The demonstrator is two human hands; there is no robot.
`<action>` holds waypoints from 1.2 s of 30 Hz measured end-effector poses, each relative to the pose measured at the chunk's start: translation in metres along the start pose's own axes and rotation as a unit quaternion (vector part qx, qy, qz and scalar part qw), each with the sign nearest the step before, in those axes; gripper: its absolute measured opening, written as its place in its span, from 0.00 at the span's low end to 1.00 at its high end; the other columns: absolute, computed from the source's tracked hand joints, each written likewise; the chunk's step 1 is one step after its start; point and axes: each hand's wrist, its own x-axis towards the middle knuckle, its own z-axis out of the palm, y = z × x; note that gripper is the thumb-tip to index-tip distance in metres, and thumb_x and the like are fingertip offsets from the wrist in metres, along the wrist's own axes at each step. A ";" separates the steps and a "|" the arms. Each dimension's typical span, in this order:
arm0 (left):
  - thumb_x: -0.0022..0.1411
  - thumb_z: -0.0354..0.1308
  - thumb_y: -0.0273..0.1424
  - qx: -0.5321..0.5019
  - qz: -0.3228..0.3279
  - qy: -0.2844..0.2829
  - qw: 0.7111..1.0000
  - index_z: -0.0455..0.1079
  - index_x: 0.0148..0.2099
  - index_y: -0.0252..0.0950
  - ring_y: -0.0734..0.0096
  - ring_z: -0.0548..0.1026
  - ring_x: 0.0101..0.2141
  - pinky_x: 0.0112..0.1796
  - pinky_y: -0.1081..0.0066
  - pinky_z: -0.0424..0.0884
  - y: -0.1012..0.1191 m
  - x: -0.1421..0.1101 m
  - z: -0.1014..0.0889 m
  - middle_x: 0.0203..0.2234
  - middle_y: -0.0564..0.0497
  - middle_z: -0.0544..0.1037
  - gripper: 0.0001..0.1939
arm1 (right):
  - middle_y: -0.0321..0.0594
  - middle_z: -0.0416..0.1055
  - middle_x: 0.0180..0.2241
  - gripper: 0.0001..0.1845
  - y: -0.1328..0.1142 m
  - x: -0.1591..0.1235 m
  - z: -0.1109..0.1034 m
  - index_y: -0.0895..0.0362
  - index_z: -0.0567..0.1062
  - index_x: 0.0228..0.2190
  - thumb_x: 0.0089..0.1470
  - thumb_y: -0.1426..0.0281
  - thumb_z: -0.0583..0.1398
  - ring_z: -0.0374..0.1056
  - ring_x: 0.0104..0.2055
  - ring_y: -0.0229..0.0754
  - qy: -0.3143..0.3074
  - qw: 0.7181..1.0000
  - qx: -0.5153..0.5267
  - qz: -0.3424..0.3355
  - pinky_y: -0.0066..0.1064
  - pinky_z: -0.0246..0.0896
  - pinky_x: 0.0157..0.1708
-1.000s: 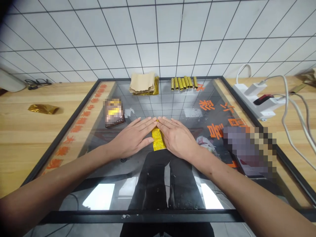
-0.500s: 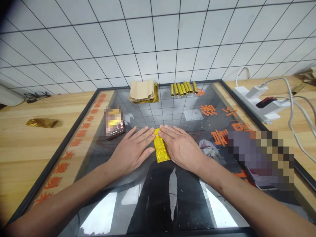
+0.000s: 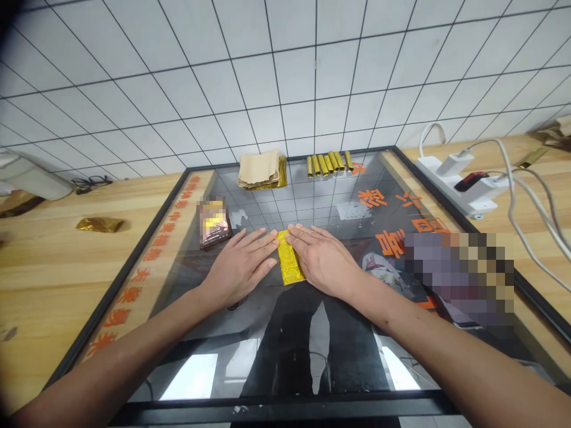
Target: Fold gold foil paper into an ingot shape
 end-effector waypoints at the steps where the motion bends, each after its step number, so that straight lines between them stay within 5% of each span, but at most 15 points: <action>1: 0.81 0.49 0.39 0.005 0.000 0.002 1.000 0.71 0.70 0.39 0.48 0.68 0.70 0.69 0.40 0.62 0.000 0.000 0.001 0.71 0.46 0.70 0.23 | 0.54 0.66 0.71 0.29 0.000 0.000 0.000 0.61 0.73 0.67 0.68 0.76 0.53 0.64 0.72 0.53 -0.002 1.000 0.000 0.000 0.51 0.62 0.71; 16: 0.78 0.52 0.34 0.051 0.016 0.004 0.999 0.74 0.65 0.33 0.48 0.70 0.68 0.67 0.45 0.67 0.007 0.009 -0.002 0.68 0.39 0.74 0.21 | 0.55 0.64 0.72 0.30 0.009 0.002 0.012 0.63 0.71 0.67 0.68 0.72 0.52 0.61 0.75 0.51 -0.010 1.000 0.017 0.001 0.49 0.54 0.74; 25: 0.70 0.51 0.22 -0.101 0.053 0.054 0.992 0.71 0.47 0.37 0.58 0.79 0.57 0.57 0.57 0.79 0.017 0.028 -0.010 0.56 0.42 0.81 0.10 | 0.55 0.63 0.73 0.29 0.010 0.003 0.015 0.63 0.69 0.68 0.70 0.72 0.51 0.60 0.75 0.52 -0.004 1.000 0.023 0.001 0.49 0.53 0.74; 36: 0.69 0.48 0.19 -0.153 0.044 0.063 0.985 0.69 0.52 0.39 0.60 0.75 0.65 0.63 0.56 0.75 0.013 0.018 0.006 0.63 0.43 0.78 0.16 | 0.65 0.63 0.70 0.27 0.004 0.000 0.003 0.66 0.71 0.66 0.70 0.75 0.51 0.64 0.71 0.58 0.007 1.000 0.003 0.005 0.52 0.61 0.69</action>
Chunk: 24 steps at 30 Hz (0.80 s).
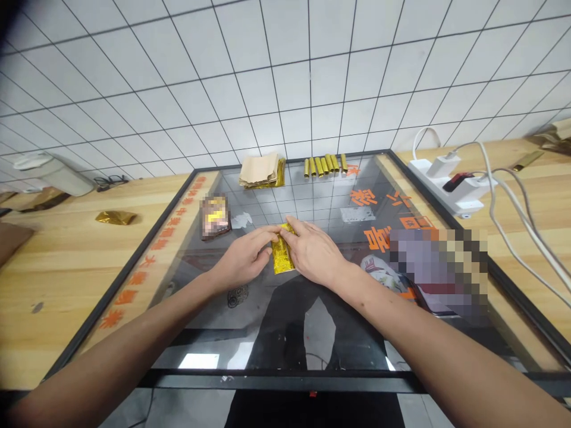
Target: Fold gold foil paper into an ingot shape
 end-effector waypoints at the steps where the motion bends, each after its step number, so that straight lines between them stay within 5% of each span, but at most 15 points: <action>1: 0.68 0.48 0.19 -0.005 -0.002 0.001 1.000 0.69 0.52 0.39 0.60 0.75 0.65 0.63 0.56 0.75 0.000 0.000 0.000 0.63 0.43 0.77 0.16 | 0.65 0.64 0.69 0.27 -0.001 0.000 -0.001 0.66 0.71 0.66 0.70 0.75 0.51 0.66 0.69 0.58 0.000 1.000 -0.005 0.003 0.52 0.64 0.67; 6: 0.66 0.49 0.18 -0.012 0.000 -0.005 1.000 0.69 0.57 0.38 0.58 0.73 0.66 0.65 0.52 0.72 0.000 0.002 0.001 0.66 0.41 0.75 0.21 | 0.58 0.70 0.59 0.25 -0.002 0.002 -0.004 0.61 0.72 0.64 0.70 0.75 0.52 0.73 0.54 0.55 -0.011 1.000 -0.010 0.011 0.49 0.71 0.57; 11: 0.65 0.49 0.17 -0.012 0.011 -0.022 1.000 0.70 0.60 0.37 0.57 0.74 0.64 0.65 0.50 0.72 0.000 0.006 0.000 0.64 0.42 0.77 0.24 | 0.53 0.73 0.56 0.24 -0.001 -0.001 -0.006 0.58 0.73 0.61 0.68 0.76 0.53 0.71 0.60 0.55 -0.015 1.000 0.016 0.002 0.49 0.69 0.60; 24: 0.66 0.46 0.17 0.063 0.049 -0.028 0.996 0.71 0.61 0.33 0.59 0.77 0.60 0.65 0.54 0.72 0.006 0.007 0.001 0.59 0.42 0.81 0.25 | 0.56 0.71 0.68 0.28 -0.003 -0.017 -0.022 0.63 0.74 0.65 0.67 0.78 0.53 0.69 0.69 0.55 -0.042 0.998 -0.044 -0.009 0.50 0.64 0.69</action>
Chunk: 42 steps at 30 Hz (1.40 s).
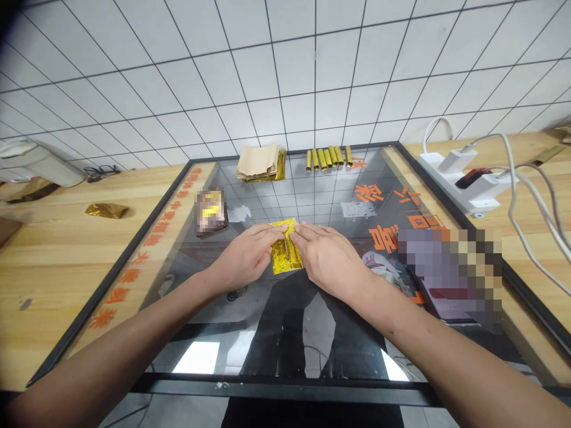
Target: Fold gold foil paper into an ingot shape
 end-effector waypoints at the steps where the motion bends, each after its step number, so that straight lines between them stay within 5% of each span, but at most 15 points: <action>1: 0.67 0.46 0.17 0.005 0.005 -0.001 1.000 0.70 0.62 0.32 0.59 0.77 0.61 0.66 0.54 0.72 0.000 0.000 0.001 0.59 0.41 0.80 0.25 | 0.57 0.71 0.68 0.27 -0.001 0.000 -0.001 0.63 0.74 0.65 0.68 0.78 0.53 0.69 0.69 0.56 -0.002 1.000 -0.007 0.006 0.50 0.65 0.68; 6: 0.71 0.45 0.18 0.043 0.020 -0.017 0.999 0.69 0.66 0.30 0.57 0.75 0.64 0.68 0.53 0.69 0.000 0.000 0.004 0.62 0.39 0.78 0.25 | 0.53 0.75 0.64 0.26 0.000 0.001 -0.008 0.60 0.76 0.62 0.67 0.78 0.53 0.73 0.64 0.54 -0.006 1.000 0.012 0.015 0.47 0.65 0.66; 12: 0.75 0.43 0.20 0.065 0.019 -0.019 0.998 0.65 0.68 0.24 0.52 0.73 0.65 0.67 0.53 0.69 0.000 -0.002 0.008 0.63 0.34 0.76 0.24 | 0.45 0.80 0.51 0.28 0.012 0.006 -0.006 0.55 0.73 0.66 0.70 0.78 0.49 0.75 0.51 0.49 0.019 0.995 0.007 0.100 0.39 0.69 0.49; 23: 0.75 0.42 0.21 0.071 0.025 -0.025 0.997 0.66 0.69 0.26 0.52 0.72 0.67 0.68 0.50 0.68 0.000 -0.002 0.010 0.65 0.34 0.75 0.25 | 0.53 0.72 0.54 0.26 0.007 0.025 -0.007 0.52 0.76 0.64 0.72 0.74 0.51 0.66 0.52 0.56 -0.033 0.989 -0.077 0.122 0.43 0.63 0.49; 42: 0.75 0.44 0.22 0.053 0.023 -0.032 0.998 0.68 0.70 0.28 0.56 0.69 0.70 0.71 0.51 0.65 -0.004 -0.003 0.011 0.69 0.37 0.72 0.26 | 0.56 0.67 0.67 0.34 0.011 -0.007 -0.014 0.56 0.70 0.69 0.64 0.81 0.54 0.70 0.61 0.58 -0.069 0.992 -0.098 0.049 0.47 0.68 0.56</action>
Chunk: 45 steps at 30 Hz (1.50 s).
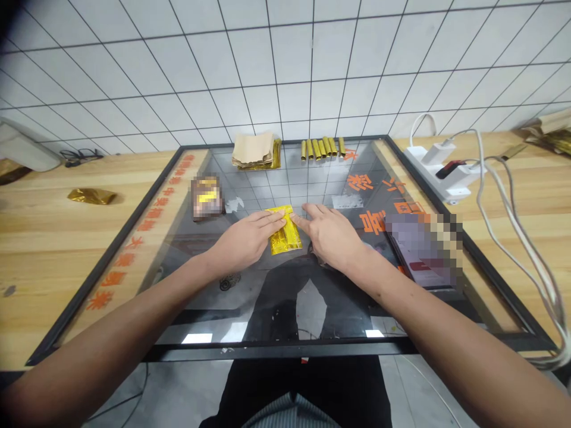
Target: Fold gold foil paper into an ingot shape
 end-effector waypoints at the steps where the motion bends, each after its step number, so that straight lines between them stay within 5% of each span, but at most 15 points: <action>1: 0.75 0.45 0.23 0.000 -0.002 -0.002 1.000 0.68 0.70 0.28 0.56 0.69 0.70 0.71 0.50 0.64 0.000 0.000 0.000 0.69 0.37 0.72 0.26 | 0.57 0.68 0.67 0.35 0.000 -0.003 -0.001 0.56 0.70 0.69 0.64 0.81 0.54 0.70 0.61 0.59 -0.001 1.000 -0.001 -0.004 0.47 0.69 0.56; 16: 0.76 0.45 0.23 0.020 -0.011 -0.018 1.000 0.69 0.69 0.25 0.56 0.67 0.71 0.71 0.56 0.62 0.002 0.001 -0.001 0.70 0.36 0.70 0.25 | 0.59 0.70 0.66 0.33 -0.027 -0.057 -0.011 0.59 0.71 0.67 0.64 0.83 0.50 0.70 0.64 0.58 0.034 0.998 -0.006 -0.053 0.51 0.74 0.56; 26: 0.75 0.45 0.22 0.051 0.019 -0.029 0.998 0.68 0.69 0.24 0.57 0.68 0.71 0.72 0.58 0.61 0.000 0.002 -0.004 0.70 0.36 0.71 0.25 | 0.59 0.71 0.66 0.37 -0.027 -0.063 -0.014 0.61 0.72 0.67 0.59 0.86 0.52 0.71 0.64 0.60 0.031 0.998 0.002 -0.063 0.52 0.76 0.55; 31: 0.75 0.46 0.23 0.050 0.018 -0.016 0.998 0.69 0.69 0.27 0.56 0.68 0.71 0.71 0.56 0.63 0.001 0.000 -0.001 0.70 0.36 0.71 0.25 | 0.48 0.78 0.59 0.30 -0.011 -0.042 -0.027 0.53 0.82 0.57 0.61 0.83 0.53 0.79 0.52 0.52 0.029 0.997 0.062 -0.046 0.45 0.78 0.48; 34: 0.75 0.46 0.23 0.042 0.000 -0.001 0.999 0.69 0.69 0.28 0.56 0.68 0.70 0.70 0.56 0.64 0.002 -0.001 0.000 0.70 0.38 0.71 0.25 | 0.47 0.77 0.61 0.31 0.000 -0.012 -0.031 0.54 0.80 0.59 0.62 0.83 0.52 0.79 0.52 0.51 0.051 0.994 0.098 -0.016 0.41 0.77 0.47; 39: 0.76 0.45 0.22 0.031 -0.002 -0.003 1.000 0.68 0.70 0.28 0.56 0.68 0.70 0.69 0.56 0.66 0.000 -0.002 -0.001 0.70 0.39 0.71 0.26 | 0.47 0.73 0.65 0.32 0.016 0.037 -0.011 0.54 0.80 0.61 0.63 0.83 0.51 0.77 0.56 0.50 0.063 0.984 0.165 -0.018 0.40 0.73 0.54; 45: 0.76 0.45 0.23 0.042 0.007 -0.014 0.999 0.68 0.71 0.27 0.55 0.68 0.71 0.69 0.56 0.66 -0.003 -0.002 -0.001 0.71 0.38 0.70 0.26 | 0.52 0.72 0.64 0.34 0.023 0.053 0.013 0.54 0.79 0.62 0.61 0.83 0.52 0.73 0.61 0.52 0.059 0.989 0.127 -0.042 0.43 0.70 0.57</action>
